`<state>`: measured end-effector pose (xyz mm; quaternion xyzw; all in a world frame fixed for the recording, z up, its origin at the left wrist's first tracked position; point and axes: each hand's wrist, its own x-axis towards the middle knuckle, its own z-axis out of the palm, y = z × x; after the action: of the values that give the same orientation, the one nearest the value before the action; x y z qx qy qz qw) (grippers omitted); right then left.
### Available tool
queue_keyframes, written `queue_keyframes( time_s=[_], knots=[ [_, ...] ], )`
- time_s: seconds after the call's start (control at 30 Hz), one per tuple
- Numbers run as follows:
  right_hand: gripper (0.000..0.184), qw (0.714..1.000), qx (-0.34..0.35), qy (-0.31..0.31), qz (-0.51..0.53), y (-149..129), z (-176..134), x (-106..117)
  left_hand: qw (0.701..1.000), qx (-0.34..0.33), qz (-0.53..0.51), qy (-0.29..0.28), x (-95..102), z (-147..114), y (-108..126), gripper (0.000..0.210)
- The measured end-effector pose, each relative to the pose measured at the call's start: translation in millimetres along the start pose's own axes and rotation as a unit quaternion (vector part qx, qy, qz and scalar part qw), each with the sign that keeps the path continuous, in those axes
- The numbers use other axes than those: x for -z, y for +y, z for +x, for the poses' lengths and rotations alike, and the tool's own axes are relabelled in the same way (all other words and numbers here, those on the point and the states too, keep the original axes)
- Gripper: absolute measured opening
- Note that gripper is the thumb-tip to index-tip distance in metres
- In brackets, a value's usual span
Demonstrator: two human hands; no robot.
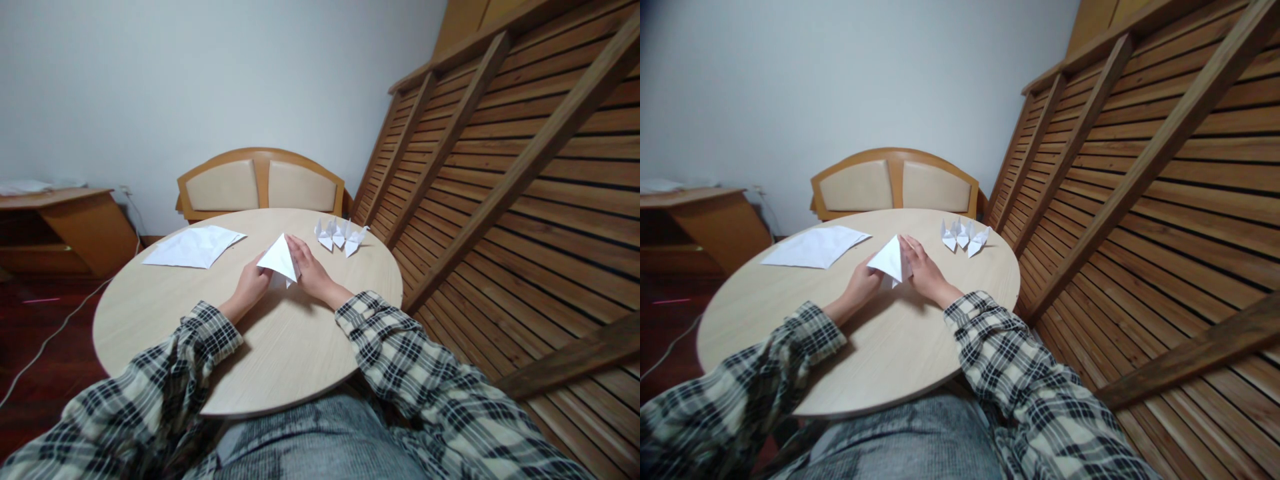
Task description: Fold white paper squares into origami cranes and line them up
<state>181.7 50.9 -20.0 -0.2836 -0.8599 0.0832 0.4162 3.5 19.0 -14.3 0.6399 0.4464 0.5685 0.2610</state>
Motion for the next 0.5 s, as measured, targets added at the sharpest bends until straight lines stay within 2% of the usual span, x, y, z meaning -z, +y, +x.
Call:
queue_keyframes(
  time_s=[0.23,0.37,0.5],
  knots=[
    [0.082,0.999,-0.029,-0.031,0.022,-3.6,-0.2,3.7,0.990,0.086,-0.113,0.014,-2.4,2.8,-1.8,0.024],
    [0.082,0.999,-0.017,-0.035,0.019,-0.5,-0.6,1.5,0.980,0.098,-0.175,0.022,-4.6,2.3,-4.0,0.019],
    [0.077,0.999,0.001,-0.040,0.017,3.1,-1.0,-1.4,0.967,0.114,-0.228,0.021,-7.0,3.6,-9.5,0.025]
  ],
)
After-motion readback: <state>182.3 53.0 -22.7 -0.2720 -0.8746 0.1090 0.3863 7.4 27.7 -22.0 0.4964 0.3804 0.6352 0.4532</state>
